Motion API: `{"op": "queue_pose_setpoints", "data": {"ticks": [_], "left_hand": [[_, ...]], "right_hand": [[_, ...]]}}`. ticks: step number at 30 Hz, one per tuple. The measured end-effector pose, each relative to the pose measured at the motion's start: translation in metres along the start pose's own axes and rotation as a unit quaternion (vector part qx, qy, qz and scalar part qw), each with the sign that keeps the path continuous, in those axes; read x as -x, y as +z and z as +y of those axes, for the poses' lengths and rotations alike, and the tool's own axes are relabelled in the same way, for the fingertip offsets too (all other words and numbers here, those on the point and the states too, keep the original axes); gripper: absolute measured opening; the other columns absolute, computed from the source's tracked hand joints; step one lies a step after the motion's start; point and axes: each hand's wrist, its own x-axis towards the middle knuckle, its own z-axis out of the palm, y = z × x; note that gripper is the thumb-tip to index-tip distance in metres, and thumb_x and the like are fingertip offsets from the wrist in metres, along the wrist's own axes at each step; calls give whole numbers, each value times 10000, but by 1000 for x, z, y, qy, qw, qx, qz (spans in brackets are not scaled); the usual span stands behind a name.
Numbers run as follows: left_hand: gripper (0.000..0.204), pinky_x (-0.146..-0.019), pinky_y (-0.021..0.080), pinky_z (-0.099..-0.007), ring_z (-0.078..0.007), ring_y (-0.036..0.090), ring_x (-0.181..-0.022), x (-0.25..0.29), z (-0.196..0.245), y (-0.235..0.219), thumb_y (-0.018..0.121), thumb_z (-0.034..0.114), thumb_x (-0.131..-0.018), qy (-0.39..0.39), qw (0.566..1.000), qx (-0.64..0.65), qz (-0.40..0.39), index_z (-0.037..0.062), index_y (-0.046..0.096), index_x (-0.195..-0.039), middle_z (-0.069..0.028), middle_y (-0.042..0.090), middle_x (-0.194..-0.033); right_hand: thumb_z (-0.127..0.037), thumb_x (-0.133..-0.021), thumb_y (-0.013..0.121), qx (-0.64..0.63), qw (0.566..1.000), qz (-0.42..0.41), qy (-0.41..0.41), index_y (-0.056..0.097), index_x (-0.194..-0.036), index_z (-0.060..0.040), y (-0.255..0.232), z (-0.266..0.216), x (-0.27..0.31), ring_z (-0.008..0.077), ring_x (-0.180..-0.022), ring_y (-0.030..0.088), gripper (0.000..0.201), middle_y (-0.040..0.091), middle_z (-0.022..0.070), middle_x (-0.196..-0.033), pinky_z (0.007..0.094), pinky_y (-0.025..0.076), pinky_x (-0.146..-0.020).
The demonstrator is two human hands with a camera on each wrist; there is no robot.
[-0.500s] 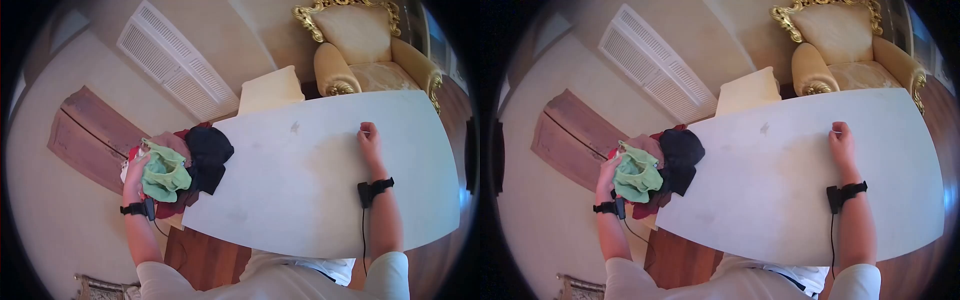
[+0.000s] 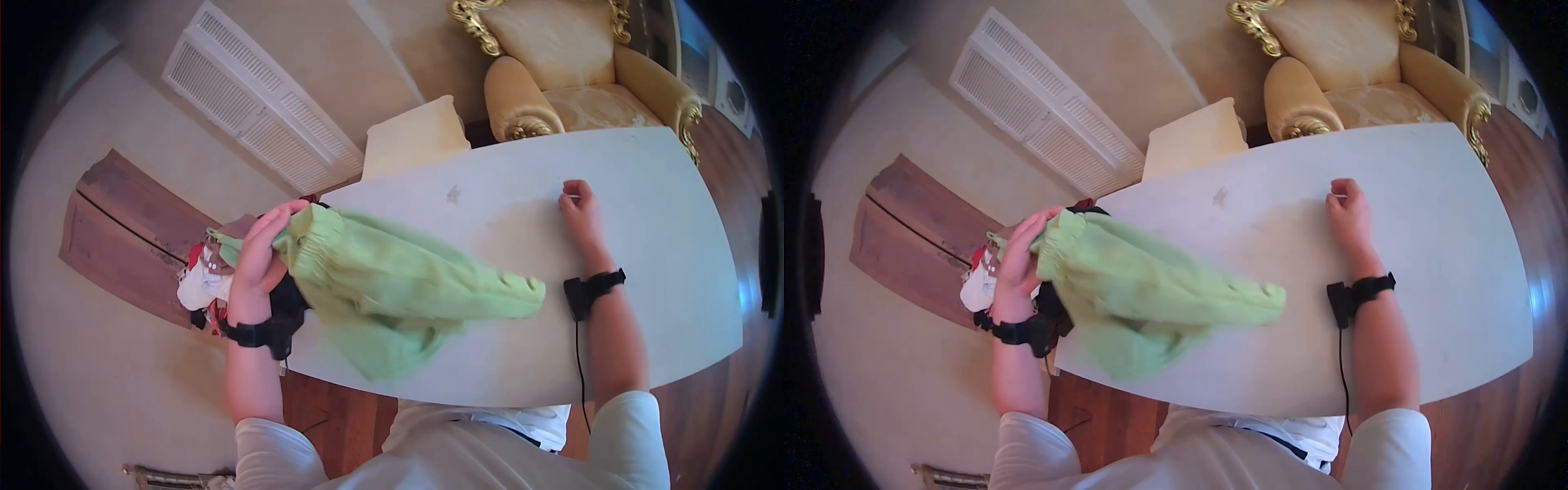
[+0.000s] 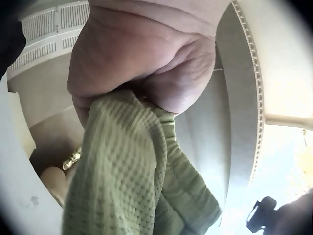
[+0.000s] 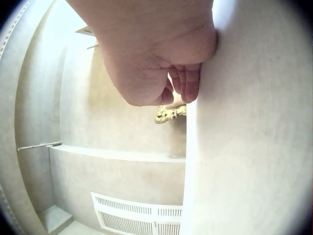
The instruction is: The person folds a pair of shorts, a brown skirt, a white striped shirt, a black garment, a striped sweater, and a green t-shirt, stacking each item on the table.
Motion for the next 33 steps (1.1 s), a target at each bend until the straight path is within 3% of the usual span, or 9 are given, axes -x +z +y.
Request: {"op": "queue_pose_setpoints", "data": {"ticks": [5,10,13,16,19,22,25,28,33], "left_hand": [[343,-985,555,-358,-218,676,-1150,-24,-91,-54,607,247,-1074,-79,986,-72,129,72,602,-1369,-98,687,-1258],[364,-1043,504,-342,-171,613,-1235,-15,-162,-34,652,196,-1047,-139,977,-158,19,52,591,-1375,-79,652,-1336],[579,-1149,430,-373,-249,551,-1360,-29,-219,-36,700,47,-919,-60,976,-207,-13,30,533,-1473,-122,549,-1487],[726,-1179,397,-371,-290,507,-1415,-27,-203,12,730,26,-821,-58,965,-256,-1,23,502,-1510,-162,476,-1559],[743,-1050,504,-370,-302,640,-1259,-40,-210,23,750,88,-783,42,878,-477,13,87,531,-1494,-203,562,-1488],[561,-929,532,-334,-252,687,-1049,-39,-191,40,739,83,-790,39,853,-521,-26,117,653,-1344,-139,694,-1239],[401,-803,514,-302,-171,629,-870,-36,-161,48,738,78,-782,-78,827,-547,-106,130,726,-1180,-56,686,-935],[326,-680,461,-268,-89,536,-741,-28,-127,49,725,42,-801,-52,804,-536,-250,91,747,-1122,16,599,-805],[356,-771,501,-269,-89,595,-874,-36,-93,62,689,20,-827,-104,786,-490,-362,69,716,-1179,-20,649,-935]], "right_hand": [[-145,-920,645,-10,1000,13,-12,671,-1191,-13,4,12,-3,296,-990,727,303,738,166,-1100,400,573,-883],[-154,-904,648,5,1000,22,8,689,-1177,-17,4,3,-1,313,-985,723,309,741,173,-1086,409,569,-898],[-153,-903,648,13,1000,17,18,692,-1177,-16,3,-2,0,314,-991,722,310,743,171,-1086,408,568,-905],[-150,-903,647,21,1000,14,15,691,-1177,-12,1,-4,0,310,-996,723,310,744,170,-1092,405,569,-910],[-147,-903,646,20,1000,12,13,692,-1176,-11,1,-5,0,308,-993,725,308,745,170,-1098,405,571,-912],[-147,-904,642,15,1000,18,11,694,-1177,-14,1,-4,1,309,-984,728,308,746,168,-1099,408,574,-909],[-149,-904,637,5,1000,23,13,694,-1171,-17,4,-3,2,311,-987,728,304,745,168,-1103,410,575,-906],[-149,-903,632,2,1000,24,15,694,-1159,-17,3,-7,2,316,-995,726,294,744,168,-1107,411,573,-908],[-149,-903,631,11,999,35,13,693,-1139,-18,8,-4,2,327,-998,721,277,744,169,-1097,416,570,-912]]}}
